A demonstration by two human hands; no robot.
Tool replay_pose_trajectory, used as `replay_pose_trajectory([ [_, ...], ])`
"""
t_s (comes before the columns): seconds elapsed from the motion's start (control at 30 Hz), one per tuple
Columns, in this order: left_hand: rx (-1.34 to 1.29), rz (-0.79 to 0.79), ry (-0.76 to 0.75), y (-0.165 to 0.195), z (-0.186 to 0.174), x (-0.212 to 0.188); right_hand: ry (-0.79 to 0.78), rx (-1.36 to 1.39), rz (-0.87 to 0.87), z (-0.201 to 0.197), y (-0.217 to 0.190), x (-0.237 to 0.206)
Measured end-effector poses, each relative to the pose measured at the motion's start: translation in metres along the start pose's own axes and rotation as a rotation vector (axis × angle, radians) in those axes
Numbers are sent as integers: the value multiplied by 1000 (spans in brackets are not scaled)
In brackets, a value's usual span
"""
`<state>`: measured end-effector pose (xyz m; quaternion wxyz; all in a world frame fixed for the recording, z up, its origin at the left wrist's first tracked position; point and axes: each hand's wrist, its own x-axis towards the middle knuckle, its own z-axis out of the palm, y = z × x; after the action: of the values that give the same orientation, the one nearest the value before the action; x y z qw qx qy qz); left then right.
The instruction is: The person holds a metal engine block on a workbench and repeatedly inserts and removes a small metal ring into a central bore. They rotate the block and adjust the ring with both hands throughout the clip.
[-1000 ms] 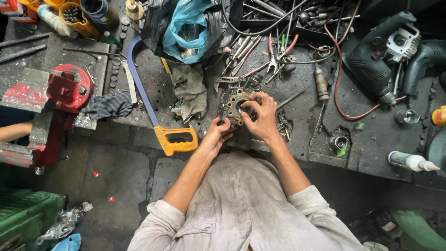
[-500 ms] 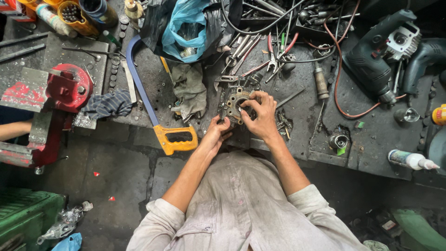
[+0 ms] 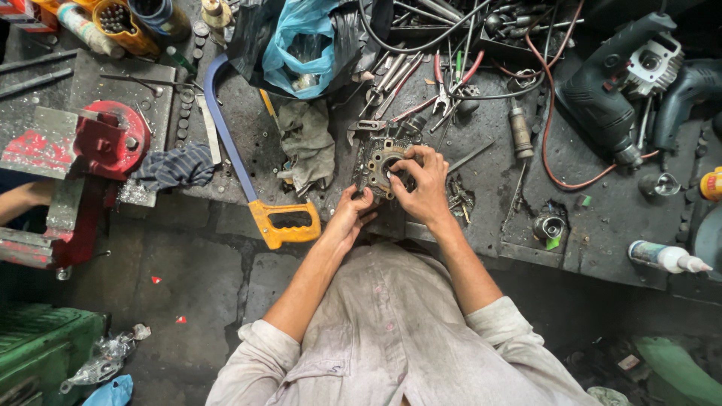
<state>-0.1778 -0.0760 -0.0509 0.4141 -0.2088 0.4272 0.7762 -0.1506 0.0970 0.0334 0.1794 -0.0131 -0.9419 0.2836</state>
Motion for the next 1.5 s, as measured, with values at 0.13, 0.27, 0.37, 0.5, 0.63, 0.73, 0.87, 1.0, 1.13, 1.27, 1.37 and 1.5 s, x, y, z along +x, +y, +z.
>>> replay_pose_trajectory([
  [0.13,3,0,3,0,-1,0,-6,7,7,1,-1,0],
  [0.27,-1,-3,4,1,-2,0,0,7,4,1,-2,1],
  [0.37,-7,-3,-1,1,-2,0,-7,16,3,1,-2,1],
  [0.5,-12,-13,13,2,-1,0,-13,50,21,-1,0,0],
  [0.63,-17,-7,5,2,-1,0,-16,33,17,-1,-1,1],
  [0.73,-13,-11,3,2,-1,-1,-12,23,7,-1,-2,1],
  [0.87,5,-21,-4,4,0,-1,-14,19,-3,-2,-1,3],
  [1.0,-3,-28,0,5,1,-1,-18,18,-6,-1,1,3],
  [1.13,7,-22,4,5,2,0,-20,22,-8,-1,3,3],
  [1.27,27,-25,16,11,5,1,-2,17,0,1,3,6],
  [1.37,15,-27,13,14,7,0,1,17,15,1,3,8],
  [1.5,1,-40,31,16,8,-2,22,19,14,2,4,8],
])
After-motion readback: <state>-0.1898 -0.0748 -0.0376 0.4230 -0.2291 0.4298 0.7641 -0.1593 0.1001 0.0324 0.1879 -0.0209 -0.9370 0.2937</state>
